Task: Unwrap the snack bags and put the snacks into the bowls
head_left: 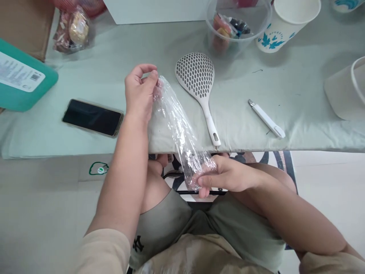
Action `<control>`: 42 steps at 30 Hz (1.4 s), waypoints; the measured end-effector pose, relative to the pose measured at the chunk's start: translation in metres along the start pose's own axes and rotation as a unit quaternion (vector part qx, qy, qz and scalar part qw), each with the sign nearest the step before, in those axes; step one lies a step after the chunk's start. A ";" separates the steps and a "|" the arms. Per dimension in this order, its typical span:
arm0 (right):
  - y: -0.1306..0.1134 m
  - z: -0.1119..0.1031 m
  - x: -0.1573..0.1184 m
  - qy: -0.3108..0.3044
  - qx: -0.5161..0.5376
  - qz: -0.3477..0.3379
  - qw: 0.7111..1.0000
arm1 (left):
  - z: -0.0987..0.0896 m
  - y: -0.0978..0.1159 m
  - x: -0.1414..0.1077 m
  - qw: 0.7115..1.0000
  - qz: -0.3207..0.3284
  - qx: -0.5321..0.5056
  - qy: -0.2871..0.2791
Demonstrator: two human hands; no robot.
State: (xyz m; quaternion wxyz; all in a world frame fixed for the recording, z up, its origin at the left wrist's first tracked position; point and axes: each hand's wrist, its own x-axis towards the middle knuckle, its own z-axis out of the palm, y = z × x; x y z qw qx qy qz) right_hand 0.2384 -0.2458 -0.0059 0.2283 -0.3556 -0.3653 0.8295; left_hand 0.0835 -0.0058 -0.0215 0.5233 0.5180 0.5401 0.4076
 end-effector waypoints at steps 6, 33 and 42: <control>-0.007 -0.005 -0.002 0.081 -0.006 -0.037 0.996 | -0.005 0.014 -0.046 0.971 0.173 -0.162 0.011; -0.022 -0.055 -0.043 0.289 0.033 -0.142 0.946 | -0.002 0.011 -0.122 0.861 0.137 0.112 -0.476; -0.011 -0.052 -0.022 0.381 -0.374 -0.120 0.837 | -0.009 0.020 -0.123 0.801 -0.015 -0.090 -0.591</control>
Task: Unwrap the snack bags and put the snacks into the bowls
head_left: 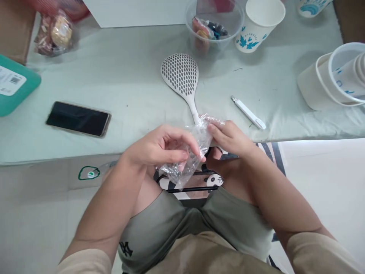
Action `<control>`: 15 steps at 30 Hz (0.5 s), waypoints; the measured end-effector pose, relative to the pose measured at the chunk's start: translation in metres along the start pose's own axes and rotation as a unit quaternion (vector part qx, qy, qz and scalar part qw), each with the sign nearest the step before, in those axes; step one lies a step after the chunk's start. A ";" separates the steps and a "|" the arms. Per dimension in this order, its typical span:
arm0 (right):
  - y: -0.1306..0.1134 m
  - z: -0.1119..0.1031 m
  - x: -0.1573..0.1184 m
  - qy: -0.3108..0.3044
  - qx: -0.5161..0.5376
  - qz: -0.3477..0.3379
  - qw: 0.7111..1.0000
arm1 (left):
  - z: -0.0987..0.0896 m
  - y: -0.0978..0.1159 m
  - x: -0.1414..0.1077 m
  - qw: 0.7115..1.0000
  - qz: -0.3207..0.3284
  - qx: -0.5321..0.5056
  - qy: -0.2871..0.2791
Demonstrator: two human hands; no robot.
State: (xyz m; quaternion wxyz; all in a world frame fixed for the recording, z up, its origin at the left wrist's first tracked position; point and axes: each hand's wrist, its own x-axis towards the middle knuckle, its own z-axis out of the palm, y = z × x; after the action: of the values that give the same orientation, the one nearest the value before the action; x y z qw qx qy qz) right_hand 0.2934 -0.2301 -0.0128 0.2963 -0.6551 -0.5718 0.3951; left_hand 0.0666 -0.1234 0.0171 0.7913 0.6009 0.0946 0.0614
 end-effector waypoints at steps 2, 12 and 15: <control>-0.006 0.006 0.000 -0.045 -0.018 -0.055 0.997 | -0.003 -0.002 0.002 0.997 0.047 -0.054 0.031; -0.008 0.017 -0.011 -0.155 0.132 -0.236 0.950 | -0.020 -0.006 0.011 0.989 -0.011 -0.127 0.070; -0.011 0.023 -0.009 -0.207 0.118 -0.233 0.943 | -0.021 -0.004 0.010 0.992 -0.056 -0.111 0.030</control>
State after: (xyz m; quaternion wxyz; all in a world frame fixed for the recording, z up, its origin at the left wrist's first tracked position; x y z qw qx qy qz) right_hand 0.2680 -0.2390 -0.0136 0.3308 -0.3675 -0.7064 0.5066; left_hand 0.0719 -0.1026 0.0068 0.8523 0.5006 0.1445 0.0451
